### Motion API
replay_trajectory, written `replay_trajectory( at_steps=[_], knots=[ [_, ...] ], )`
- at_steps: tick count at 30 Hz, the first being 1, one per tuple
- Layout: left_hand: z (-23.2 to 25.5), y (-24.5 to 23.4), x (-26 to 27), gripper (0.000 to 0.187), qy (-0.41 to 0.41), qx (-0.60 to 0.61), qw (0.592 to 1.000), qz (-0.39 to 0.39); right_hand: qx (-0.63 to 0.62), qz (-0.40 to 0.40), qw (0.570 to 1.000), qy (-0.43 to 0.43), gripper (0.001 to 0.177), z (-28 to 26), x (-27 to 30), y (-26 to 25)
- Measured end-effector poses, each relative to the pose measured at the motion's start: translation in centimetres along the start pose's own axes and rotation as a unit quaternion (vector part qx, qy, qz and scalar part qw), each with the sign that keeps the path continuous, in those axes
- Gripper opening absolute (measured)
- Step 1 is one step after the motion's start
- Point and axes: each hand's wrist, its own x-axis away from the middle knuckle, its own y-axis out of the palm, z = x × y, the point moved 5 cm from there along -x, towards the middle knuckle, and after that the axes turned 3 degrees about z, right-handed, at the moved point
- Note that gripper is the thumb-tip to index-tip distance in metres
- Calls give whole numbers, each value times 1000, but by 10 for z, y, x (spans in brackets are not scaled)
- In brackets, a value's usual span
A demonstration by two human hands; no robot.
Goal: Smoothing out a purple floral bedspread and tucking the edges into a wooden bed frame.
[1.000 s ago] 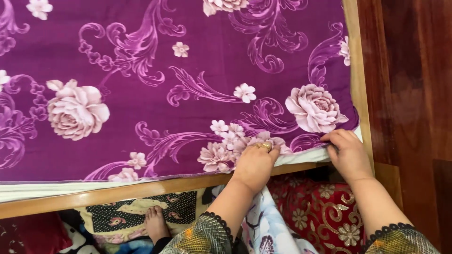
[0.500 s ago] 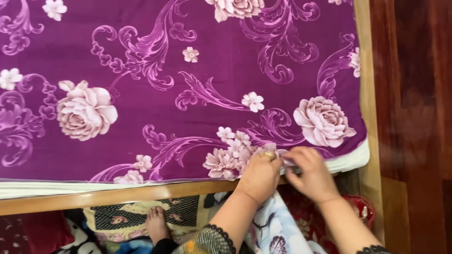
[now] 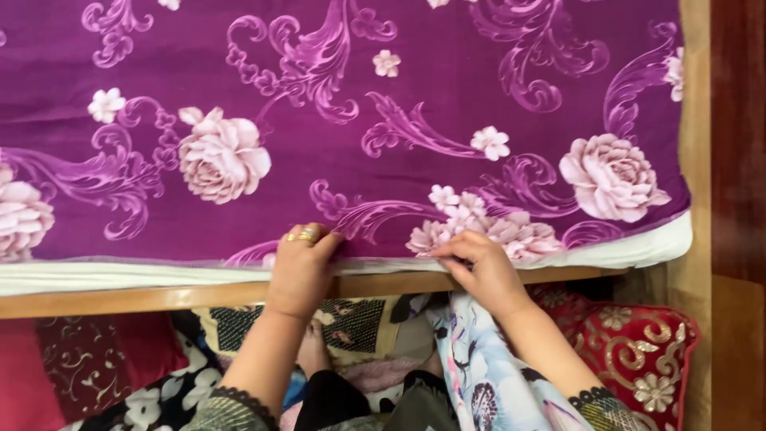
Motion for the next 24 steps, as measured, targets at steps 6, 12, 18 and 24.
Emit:
replay_trajectory(
  at_steps=[6, 12, 18, 24],
  knots=[
    [-22, 1, 31, 23, 16, 68, 997, -20, -25, -43, 998, 33, 19, 13, 17, 16],
    [-11, -12, 26, 16, 22, 37, 998, -52, 76, 0, 997, 3, 21, -50, -3, 38],
    [-66, -39, 42, 18, 32, -40, 998, 22, 100, 8, 992, -81, 37, -113, -38, 99],
    [-198, -99, 74, 9, -86, -197, 976, 23, 61, -4, 994, -87, 35, -145, -49, 147]
  ],
)
